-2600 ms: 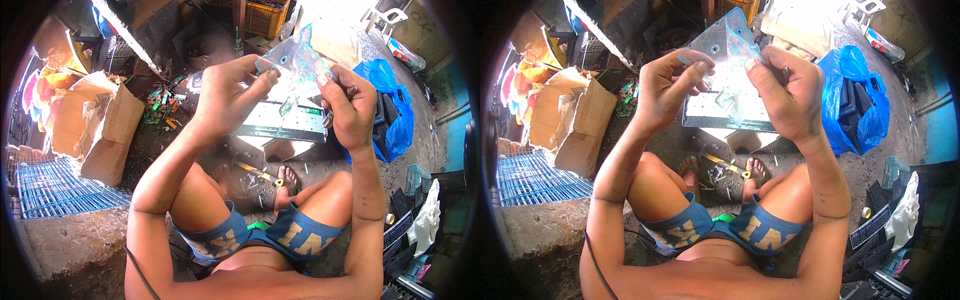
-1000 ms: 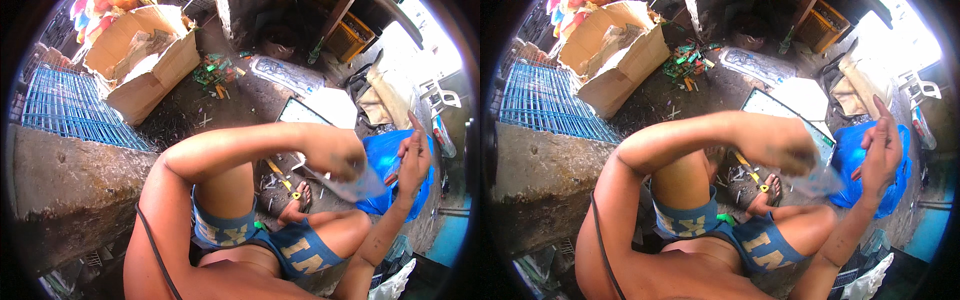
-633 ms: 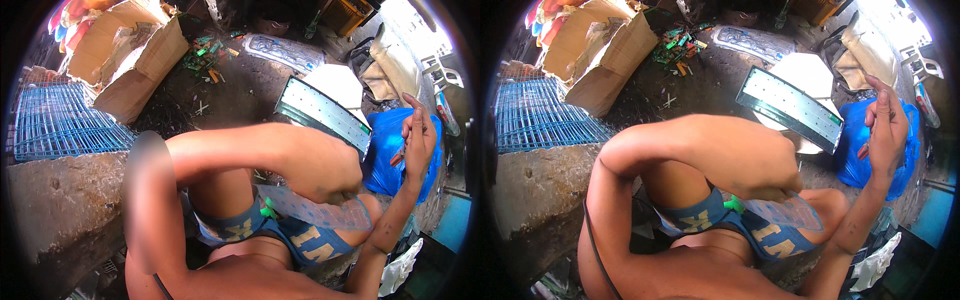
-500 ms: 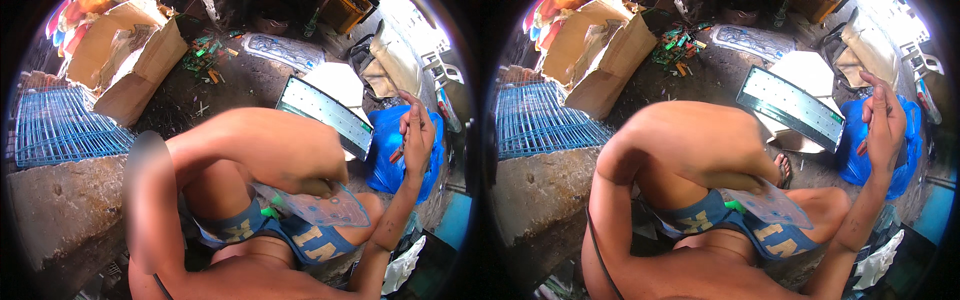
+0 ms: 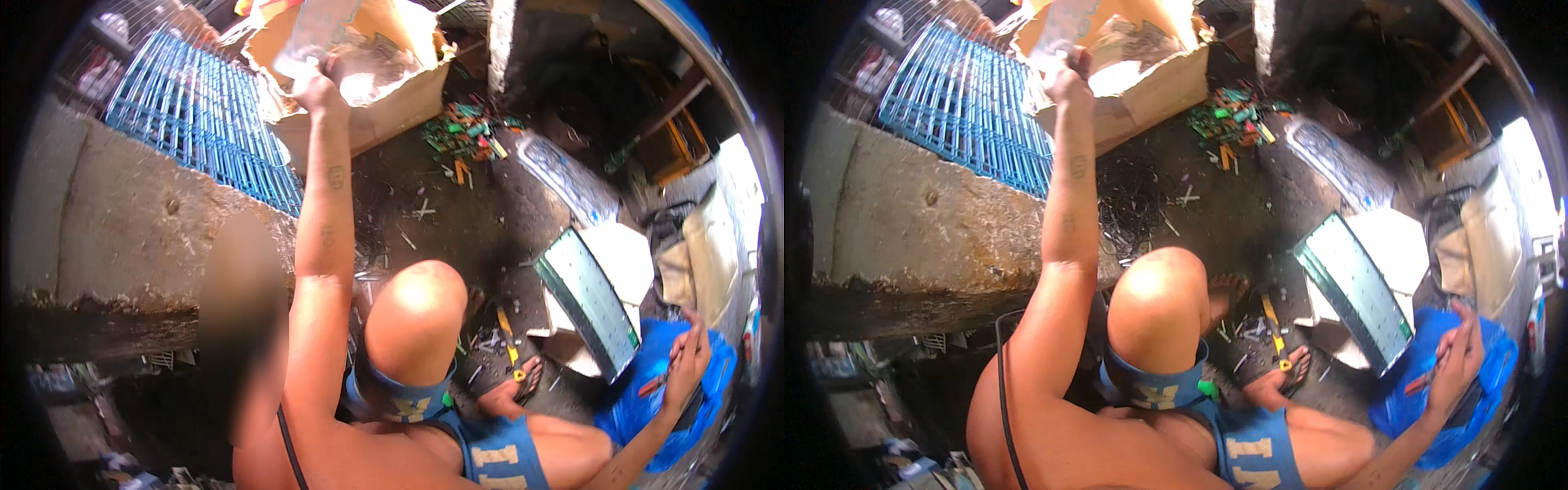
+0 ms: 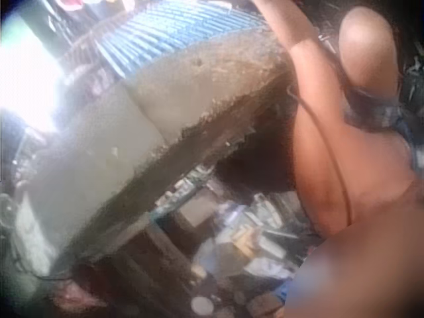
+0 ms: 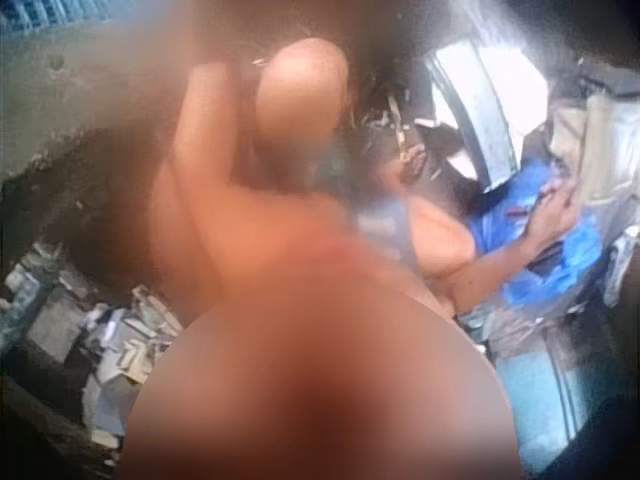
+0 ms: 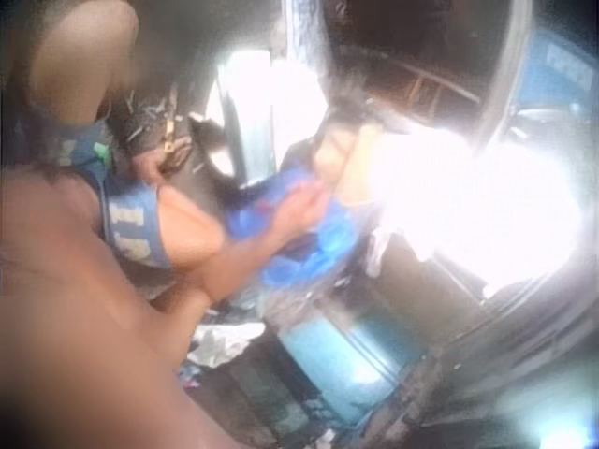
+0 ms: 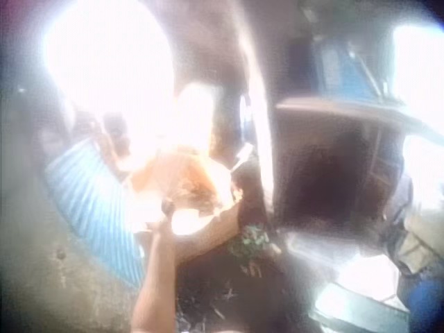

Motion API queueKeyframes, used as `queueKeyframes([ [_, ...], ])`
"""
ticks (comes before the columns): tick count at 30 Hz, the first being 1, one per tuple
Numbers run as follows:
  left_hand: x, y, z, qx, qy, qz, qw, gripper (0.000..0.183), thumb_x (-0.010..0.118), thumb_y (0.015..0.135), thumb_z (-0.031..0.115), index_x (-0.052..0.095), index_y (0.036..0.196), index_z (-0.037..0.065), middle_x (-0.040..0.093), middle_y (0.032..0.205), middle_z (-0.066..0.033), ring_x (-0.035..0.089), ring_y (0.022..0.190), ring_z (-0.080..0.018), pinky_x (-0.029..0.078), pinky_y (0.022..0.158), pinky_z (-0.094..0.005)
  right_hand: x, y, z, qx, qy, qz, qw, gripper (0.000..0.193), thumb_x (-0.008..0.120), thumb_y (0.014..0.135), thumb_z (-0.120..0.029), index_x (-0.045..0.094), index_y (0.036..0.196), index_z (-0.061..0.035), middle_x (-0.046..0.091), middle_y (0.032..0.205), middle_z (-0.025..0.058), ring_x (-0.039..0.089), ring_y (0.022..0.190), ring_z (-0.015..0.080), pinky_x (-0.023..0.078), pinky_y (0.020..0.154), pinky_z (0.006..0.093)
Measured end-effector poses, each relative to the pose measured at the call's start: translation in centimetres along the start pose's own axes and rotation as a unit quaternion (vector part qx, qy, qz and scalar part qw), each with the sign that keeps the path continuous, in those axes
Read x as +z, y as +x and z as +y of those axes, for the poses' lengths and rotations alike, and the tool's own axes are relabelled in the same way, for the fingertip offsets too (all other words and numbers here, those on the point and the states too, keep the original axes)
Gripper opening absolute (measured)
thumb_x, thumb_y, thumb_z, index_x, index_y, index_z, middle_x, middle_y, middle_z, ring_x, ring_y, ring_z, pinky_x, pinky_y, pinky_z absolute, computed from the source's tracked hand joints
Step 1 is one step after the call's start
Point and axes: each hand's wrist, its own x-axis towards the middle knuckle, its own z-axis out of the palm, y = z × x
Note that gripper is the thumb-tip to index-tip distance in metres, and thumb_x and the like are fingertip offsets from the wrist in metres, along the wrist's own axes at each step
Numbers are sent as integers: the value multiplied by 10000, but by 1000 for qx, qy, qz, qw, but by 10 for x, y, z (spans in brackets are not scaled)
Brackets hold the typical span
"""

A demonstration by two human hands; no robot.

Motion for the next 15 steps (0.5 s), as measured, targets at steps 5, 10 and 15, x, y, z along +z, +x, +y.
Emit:
queueKeyframes([
  [5, -58, 19, -63, -88, 188, 12, 978, 189, 541, 991, 97, 515, 1164, 29, 664, 893, -163, 707, 741, -296, 621, 653, -405, 0, 1, 10, 5, 8, -21, 1000, 401, 436, 1092, -349, 633, 1237, -31, 418, 605, -56, 296, 479, -8, 185, 421, 186],
  [10, -63, -15, -65, -24, 402, -46, 914, 186, 558, 947, 111, 555, 1115, 31, 667, 895, -157, 694, 779, -292, 582, 699, -406, 7, 2, 6, 4, 15, -32, 999, 414, 436, 1091, -365, 629, 1239, -31, 424, 613, -59, 306, 486, -8, 192, 424, 180],
  [15, -73, -128, -66, 126, 658, -239, 703, 188, 575, 903, 125, 595, 1066, 33, 669, 897, -150, 682, 817, -288, 543, 744, -407, 8, 2, 5, -9, 2, -36, 999, 410, 429, 1094, -357, 629, 1247, -34, 416, 622, -63, 303, 493, -7, 194, 427, 178],
])
